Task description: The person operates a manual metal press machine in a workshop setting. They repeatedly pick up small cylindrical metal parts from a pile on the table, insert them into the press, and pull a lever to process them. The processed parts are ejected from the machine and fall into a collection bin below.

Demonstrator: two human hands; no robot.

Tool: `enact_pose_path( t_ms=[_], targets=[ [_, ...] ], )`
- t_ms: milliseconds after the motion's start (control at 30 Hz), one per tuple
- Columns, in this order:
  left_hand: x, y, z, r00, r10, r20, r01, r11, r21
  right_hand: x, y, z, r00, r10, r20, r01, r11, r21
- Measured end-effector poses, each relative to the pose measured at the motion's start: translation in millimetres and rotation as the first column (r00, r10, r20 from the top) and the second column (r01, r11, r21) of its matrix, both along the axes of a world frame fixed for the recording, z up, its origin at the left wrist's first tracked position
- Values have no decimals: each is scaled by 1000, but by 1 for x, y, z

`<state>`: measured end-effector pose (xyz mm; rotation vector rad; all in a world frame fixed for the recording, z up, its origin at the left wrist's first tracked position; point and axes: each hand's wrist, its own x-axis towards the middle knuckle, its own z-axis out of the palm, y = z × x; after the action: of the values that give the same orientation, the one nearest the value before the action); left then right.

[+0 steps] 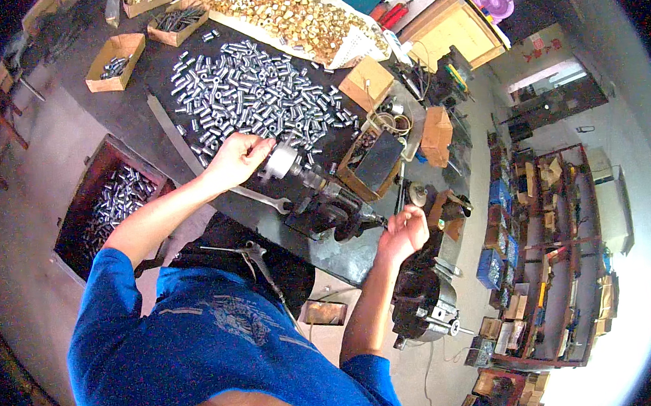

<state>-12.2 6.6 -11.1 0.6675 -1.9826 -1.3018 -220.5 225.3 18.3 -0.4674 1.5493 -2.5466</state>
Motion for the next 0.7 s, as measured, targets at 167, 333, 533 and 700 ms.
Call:
enact_pose_path(
  t_ms=[167,333,533,700],
  targets=[
    [4,-3,-3,999,-28,-27,29,999,39,36,35,-16,995,71,66,-69,997,-38],
    [6,-7,-9,994,-85,-72,95,985,145,38,45,-71,955,83,285,-106,992,69],
    [9,-7,6,986,-163,-44,169,933,317,-18,-11,-100,967,-158,201,121,975,186],
    [14,-10,10,962,-234,-138,268,902,338,-41,-29,-53,992,-128,20,122,975,184]
  ],
)
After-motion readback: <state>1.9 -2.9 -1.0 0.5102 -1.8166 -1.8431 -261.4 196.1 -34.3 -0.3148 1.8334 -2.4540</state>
